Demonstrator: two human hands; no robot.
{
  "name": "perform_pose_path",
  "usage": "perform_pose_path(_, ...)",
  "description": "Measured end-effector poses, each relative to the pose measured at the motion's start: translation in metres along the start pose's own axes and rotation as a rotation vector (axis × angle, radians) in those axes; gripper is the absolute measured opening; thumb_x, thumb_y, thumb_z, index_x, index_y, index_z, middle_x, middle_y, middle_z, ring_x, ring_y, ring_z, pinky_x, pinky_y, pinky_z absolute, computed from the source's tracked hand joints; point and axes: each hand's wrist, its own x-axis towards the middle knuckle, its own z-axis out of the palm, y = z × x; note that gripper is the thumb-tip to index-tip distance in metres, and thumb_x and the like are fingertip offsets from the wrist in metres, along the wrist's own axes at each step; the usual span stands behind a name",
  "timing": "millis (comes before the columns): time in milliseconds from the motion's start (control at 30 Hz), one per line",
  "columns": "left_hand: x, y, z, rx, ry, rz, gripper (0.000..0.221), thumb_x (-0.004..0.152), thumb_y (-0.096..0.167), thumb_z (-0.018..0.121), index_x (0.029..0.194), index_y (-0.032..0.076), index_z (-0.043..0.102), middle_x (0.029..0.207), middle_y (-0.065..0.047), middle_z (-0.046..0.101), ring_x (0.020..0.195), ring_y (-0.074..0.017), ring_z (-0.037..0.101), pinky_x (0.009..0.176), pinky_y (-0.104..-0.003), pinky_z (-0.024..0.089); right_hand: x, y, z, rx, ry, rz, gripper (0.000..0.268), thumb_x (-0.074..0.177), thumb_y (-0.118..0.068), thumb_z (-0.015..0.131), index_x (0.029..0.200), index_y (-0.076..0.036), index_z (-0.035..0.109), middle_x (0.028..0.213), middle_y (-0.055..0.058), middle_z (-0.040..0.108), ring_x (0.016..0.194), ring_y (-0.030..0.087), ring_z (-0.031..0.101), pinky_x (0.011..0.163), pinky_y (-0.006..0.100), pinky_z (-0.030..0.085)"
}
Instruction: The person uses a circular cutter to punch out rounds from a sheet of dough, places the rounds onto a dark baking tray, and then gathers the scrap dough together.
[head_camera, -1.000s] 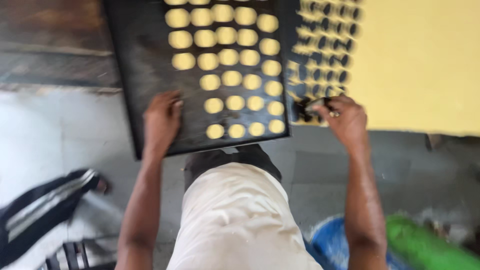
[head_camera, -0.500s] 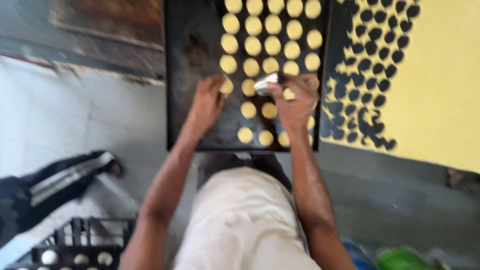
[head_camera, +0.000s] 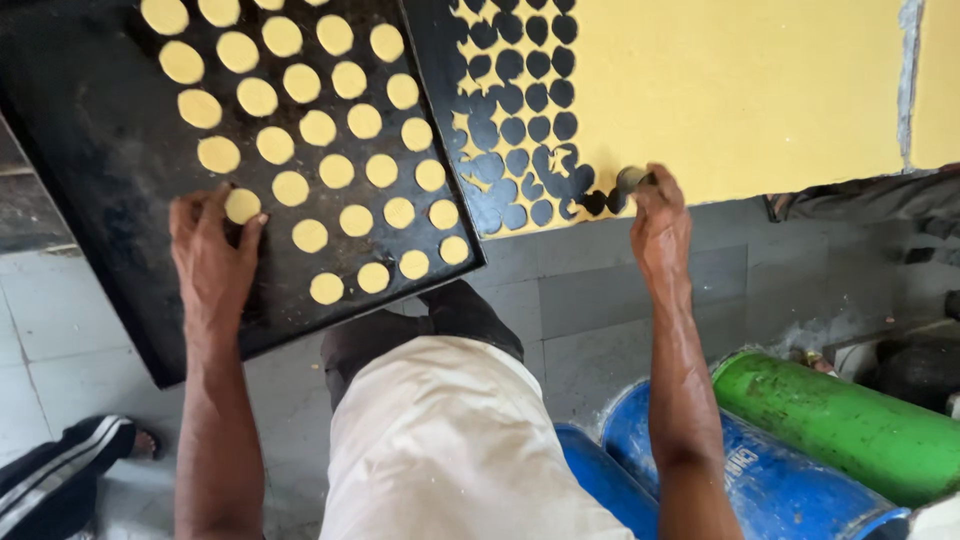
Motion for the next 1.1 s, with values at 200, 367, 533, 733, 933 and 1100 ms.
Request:
perform_pose_path(200,-0.021,-0.004,-0.012,0.089,0.114,0.128,0.044,0.101,0.011,0.082,0.14,-0.004,0.067,0.136,-0.019,0.058,0.118,-0.0355,0.064,0.095,-0.043,0.056,0.013,0.028,0.041,0.011,-0.037,-0.046,0.011,0.099,0.01,0.065,0.105,0.006,0.074,0.136,0.03,0.065,0.114,0.044,0.07,0.092,0.044,0.061)
perform_pose_path(367,-0.049,-0.021,-0.023,-0.049,0.101,0.022,0.036,0.102,0.011,0.078,0.135,-0.001,0.068,0.134,-0.019,0.061,0.112,-0.032,0.068,0.093,-0.04,0.058,0.046,0.039,0.023,0.17,-0.223,-0.002,0.013,0.098,-0.009,0.076,0.106,0.001,0.079,0.112,0.022,0.075,0.11,0.037,0.072,0.088,0.042,0.059)
perform_pose_path(533,-0.062,-0.032,-0.035,-0.155,0.102,-0.037,0.032,0.1,0.009,0.074,0.131,0.002,0.069,0.129,-0.018,0.065,0.111,-0.0315,0.069,0.092,-0.04,0.058,0.063,-0.026,-0.003,0.156,-0.322,0.222,0.029,0.096,-0.027,0.082,0.109,-0.001,0.078,0.109,0.017,0.076,0.085,0.026,0.073,0.07,0.041,0.056)
perform_pose_path(733,-0.057,-0.044,-0.022,-0.183,0.13,0.119,0.038,0.095,-0.004,0.058,0.131,0.001,0.066,0.128,-0.021,0.064,0.112,-0.0411,0.065,0.097,-0.046,0.054,0.022,-0.242,0.084,0.164,-0.036,-0.616,0.035,0.079,-0.033,0.095,0.079,-0.005,0.074,0.097,0.006,0.075,0.104,0.03,0.062,0.086,0.041,0.054)
perform_pose_path(933,-0.051,-0.052,-0.007,-0.223,0.078,0.203,0.051,0.086,-0.012,0.056,0.136,-0.001,0.064,0.133,-0.02,0.062,0.123,-0.0413,0.059,0.106,-0.044,0.05,0.015,-0.363,0.126,0.67,-0.178,-0.474,0.033,0.081,-0.03,0.094,0.085,-0.003,0.076,0.095,0.008,0.073,0.095,0.027,0.061,0.083,0.039,0.051)
perform_pose_path(1100,-0.055,-0.044,-0.008,-0.168,0.011,0.29,0.053,0.082,0.003,0.077,0.133,-0.002,0.065,0.131,-0.02,0.062,0.118,-0.0423,0.056,0.103,-0.048,0.046,0.019,-0.285,0.107,0.751,-0.072,-0.224,0.015,0.092,-0.012,0.082,0.092,0.002,0.075,0.095,0.013,0.073,0.09,0.03,0.064,0.084,0.04,0.051)
